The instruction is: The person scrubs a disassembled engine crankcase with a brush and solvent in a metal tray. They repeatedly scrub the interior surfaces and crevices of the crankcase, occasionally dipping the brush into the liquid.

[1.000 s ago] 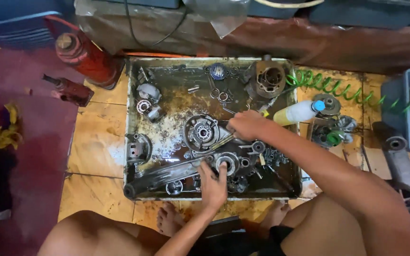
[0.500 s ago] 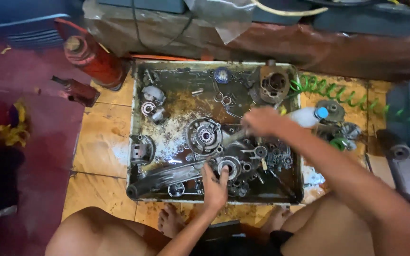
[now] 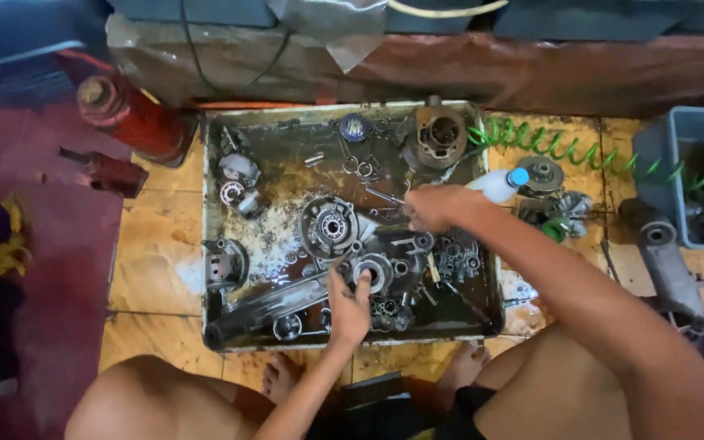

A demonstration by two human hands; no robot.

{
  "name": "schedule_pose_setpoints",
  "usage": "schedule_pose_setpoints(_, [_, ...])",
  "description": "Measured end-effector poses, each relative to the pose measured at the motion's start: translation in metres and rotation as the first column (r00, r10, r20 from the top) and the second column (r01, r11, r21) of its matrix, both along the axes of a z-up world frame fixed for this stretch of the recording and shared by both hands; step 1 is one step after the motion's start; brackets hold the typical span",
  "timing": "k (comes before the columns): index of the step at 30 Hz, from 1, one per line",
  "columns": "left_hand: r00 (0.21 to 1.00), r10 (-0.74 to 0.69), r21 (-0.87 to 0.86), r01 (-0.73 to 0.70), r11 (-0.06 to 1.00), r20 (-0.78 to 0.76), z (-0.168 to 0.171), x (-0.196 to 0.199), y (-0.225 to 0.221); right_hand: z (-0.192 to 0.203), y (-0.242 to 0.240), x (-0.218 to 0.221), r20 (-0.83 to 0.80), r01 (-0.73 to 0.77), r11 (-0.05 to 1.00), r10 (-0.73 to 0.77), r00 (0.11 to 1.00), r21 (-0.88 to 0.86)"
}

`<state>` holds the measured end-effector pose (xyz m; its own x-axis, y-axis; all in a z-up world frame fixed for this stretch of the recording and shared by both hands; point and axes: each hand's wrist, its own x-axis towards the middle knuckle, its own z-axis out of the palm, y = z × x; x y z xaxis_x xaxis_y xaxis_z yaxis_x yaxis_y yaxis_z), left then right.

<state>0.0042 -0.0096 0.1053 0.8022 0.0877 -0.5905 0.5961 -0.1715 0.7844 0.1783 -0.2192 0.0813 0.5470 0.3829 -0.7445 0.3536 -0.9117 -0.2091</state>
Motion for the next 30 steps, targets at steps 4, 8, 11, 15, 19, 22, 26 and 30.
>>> schedule_pose_setpoints(4, [1.0, -0.005, 0.02, 0.005, 1.0, 0.016, -0.016, -0.007, 0.002, 0.01, 0.002, -0.023, -0.055, 0.025, 1.0, -0.025, 0.998, 0.008])
schedule_pose_setpoints(8, [0.999, -0.018, 0.031, 0.017, 0.999, 0.049, -0.03, -0.011, 0.002, 0.033, 0.04, -0.051, -0.007, 0.05, 0.988, -0.049, 0.999, 0.149])
schedule_pose_setpoints(11, [0.995, -0.023, 0.068, 0.017, 0.998, 0.094, -0.039, -0.009, 0.003, 0.049, 0.033, -0.066, 0.064, 0.005, 0.989, -0.015, 0.998, 0.151])
schedule_pose_setpoints(15, [0.994, -0.044, 0.132, 0.031, 0.991, 0.097, -0.032, -0.007, 0.001, 0.033, 0.052, -0.1, 0.216, -0.055, 0.994, 0.034, 0.976, 0.091])
schedule_pose_setpoints(19, [0.987, -0.076, 0.216, 0.043, 0.975, 0.143, -0.04, -0.004, 0.003, 0.012, 0.07, -0.118, 0.453, -0.115, 0.974, 0.014, 0.891, 0.195])
schedule_pose_setpoints(22, [0.985, -0.071, 0.203, 0.038, 0.978, 0.157, -0.052, -0.007, -0.002, 0.039, 0.06, -0.166, 0.564, -0.026, 0.993, -0.045, 0.824, 0.119])
schedule_pose_setpoints(26, [0.993, -0.06, 0.203, 0.039, 0.978, 0.099, -0.07, -0.004, 0.002, 0.028, 0.087, -0.186, 0.85, 0.059, 0.994, -0.113, 0.514, 0.096])
schedule_pose_setpoints(30, [0.994, -0.031, 0.115, 0.02, 0.993, 0.101, -0.051, 0.002, 0.001, 0.022, 0.11, -0.19, 0.91, 0.181, 0.979, -0.159, 0.382, 0.094])
